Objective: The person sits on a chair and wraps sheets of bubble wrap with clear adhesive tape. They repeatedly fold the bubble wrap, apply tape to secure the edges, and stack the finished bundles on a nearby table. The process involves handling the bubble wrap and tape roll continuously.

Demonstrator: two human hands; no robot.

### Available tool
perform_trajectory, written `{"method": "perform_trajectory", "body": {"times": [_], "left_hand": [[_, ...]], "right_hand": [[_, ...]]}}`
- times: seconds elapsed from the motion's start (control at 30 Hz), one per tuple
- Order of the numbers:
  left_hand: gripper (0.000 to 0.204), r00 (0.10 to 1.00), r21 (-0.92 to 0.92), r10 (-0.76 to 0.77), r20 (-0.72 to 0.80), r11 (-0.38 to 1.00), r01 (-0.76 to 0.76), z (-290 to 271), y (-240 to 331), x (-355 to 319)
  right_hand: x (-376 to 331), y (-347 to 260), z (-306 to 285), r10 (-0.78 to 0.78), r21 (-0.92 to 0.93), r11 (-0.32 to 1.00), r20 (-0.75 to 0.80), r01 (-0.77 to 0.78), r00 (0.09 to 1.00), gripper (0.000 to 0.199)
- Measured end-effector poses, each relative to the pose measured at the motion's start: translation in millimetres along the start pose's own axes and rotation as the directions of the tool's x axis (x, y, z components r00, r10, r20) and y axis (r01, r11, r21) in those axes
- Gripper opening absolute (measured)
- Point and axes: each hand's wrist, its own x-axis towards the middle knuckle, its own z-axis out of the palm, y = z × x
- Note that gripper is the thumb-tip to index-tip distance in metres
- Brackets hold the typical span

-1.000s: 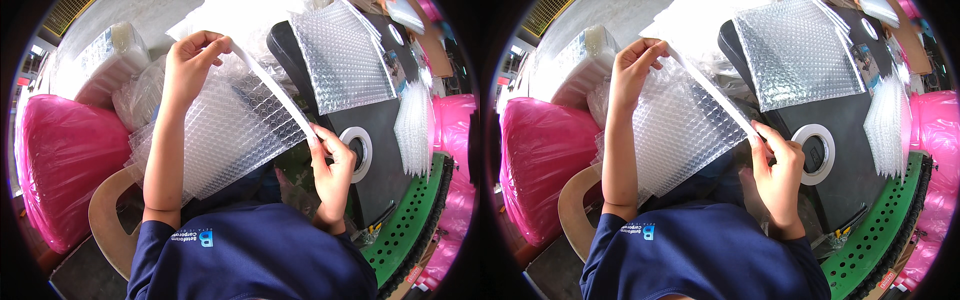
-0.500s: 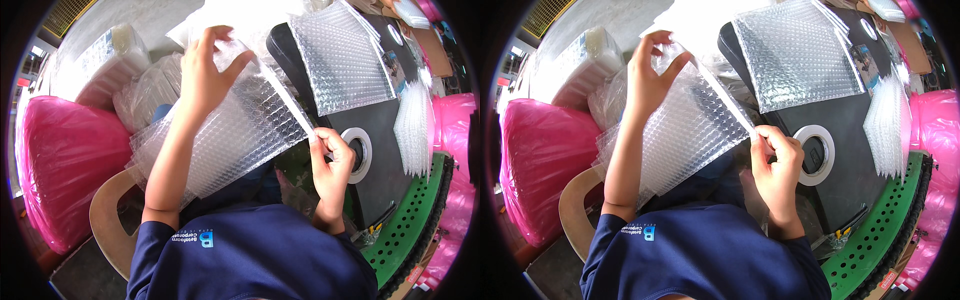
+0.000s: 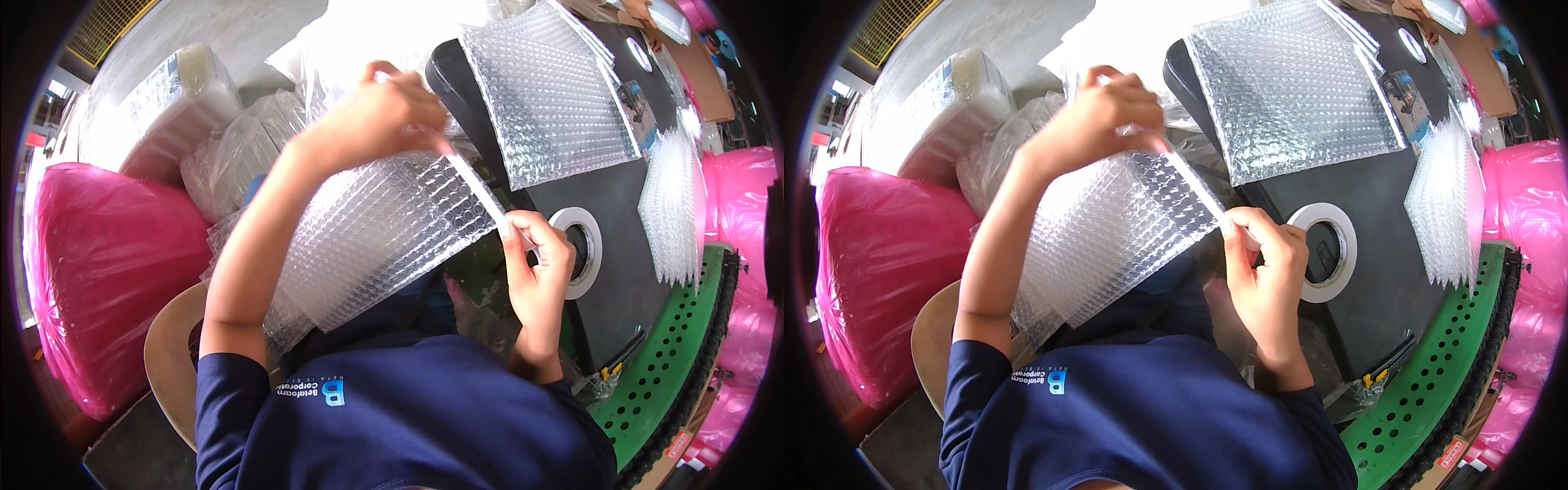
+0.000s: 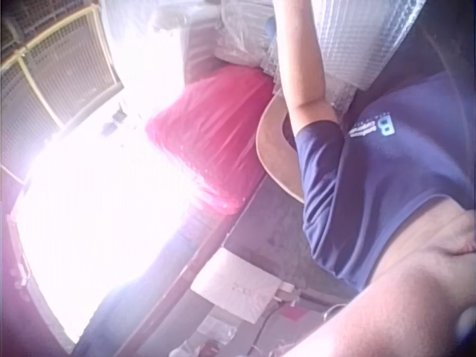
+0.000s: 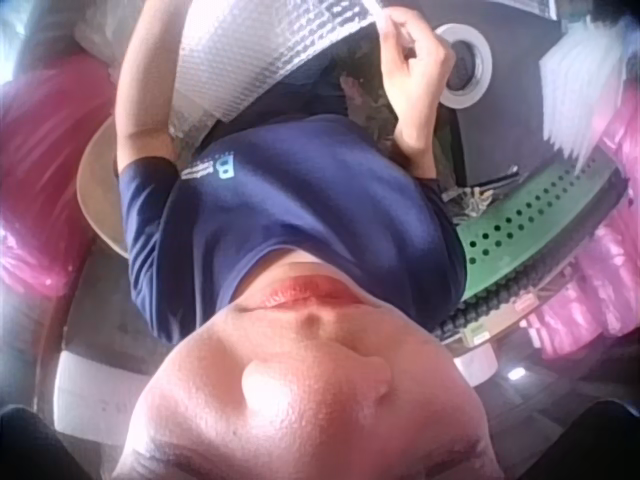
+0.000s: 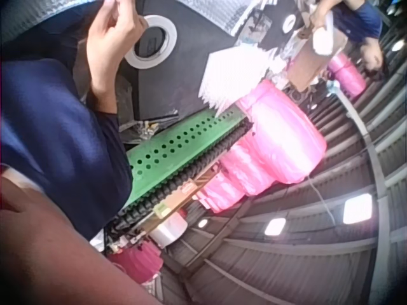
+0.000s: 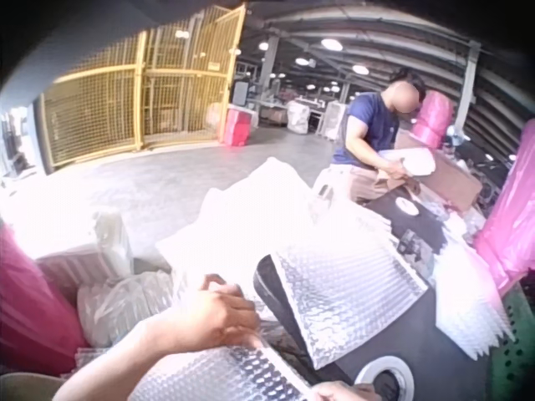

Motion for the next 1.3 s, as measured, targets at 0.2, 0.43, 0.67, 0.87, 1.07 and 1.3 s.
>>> {"method": "perform_trajectory", "body": {"times": [0.2,0.43,0.67,0.87,1.07,1.3], "left_hand": [[0.021,0.966,0.415,-0.081,-0.245,0.892,0.18,-28.1,-29.1,-9.0],[0.016,0.981,-0.229,0.009,0.196,0.973,0.037,-5.9,75.0,17.2],[0.018,0.851,-0.343,-0.471,0.234,0.778,0.526,-2.9,97.5,19.0],[0.02,0.781,-0.395,-0.572,0.251,0.675,0.622,20.2,84.2,16.6],[0.023,0.779,-0.468,-0.526,0.34,0.624,0.625,29.1,75.0,11.4],[0.019,0.879,-0.639,-0.309,0.363,0.603,0.477,20.1,63.3,-0.7]], "right_hand": [[0.4,4.3,1.8,-0.02,0.042,0.999,-0.023,0.021,1.0,0.003],[-0.6,-2.3,1.0,-0.031,-0.071,0.997,-0.037,0.029,0.999,0.004],[-4.3,-8.3,14.3,-0.09,-0.323,0.945,-0.106,0.051,0.99,0.006],[-5.2,-4.0,26.2,-0.141,-0.39,0.918,-0.136,0.077,0.981,0.003],[-5.5,5.2,30.9,-0.207,-0.409,0.903,-0.139,0.135,0.968,0.003],[1.1,11.1,26.6,-0.264,-0.358,0.908,-0.086,0.218,0.961,0.005]]}}
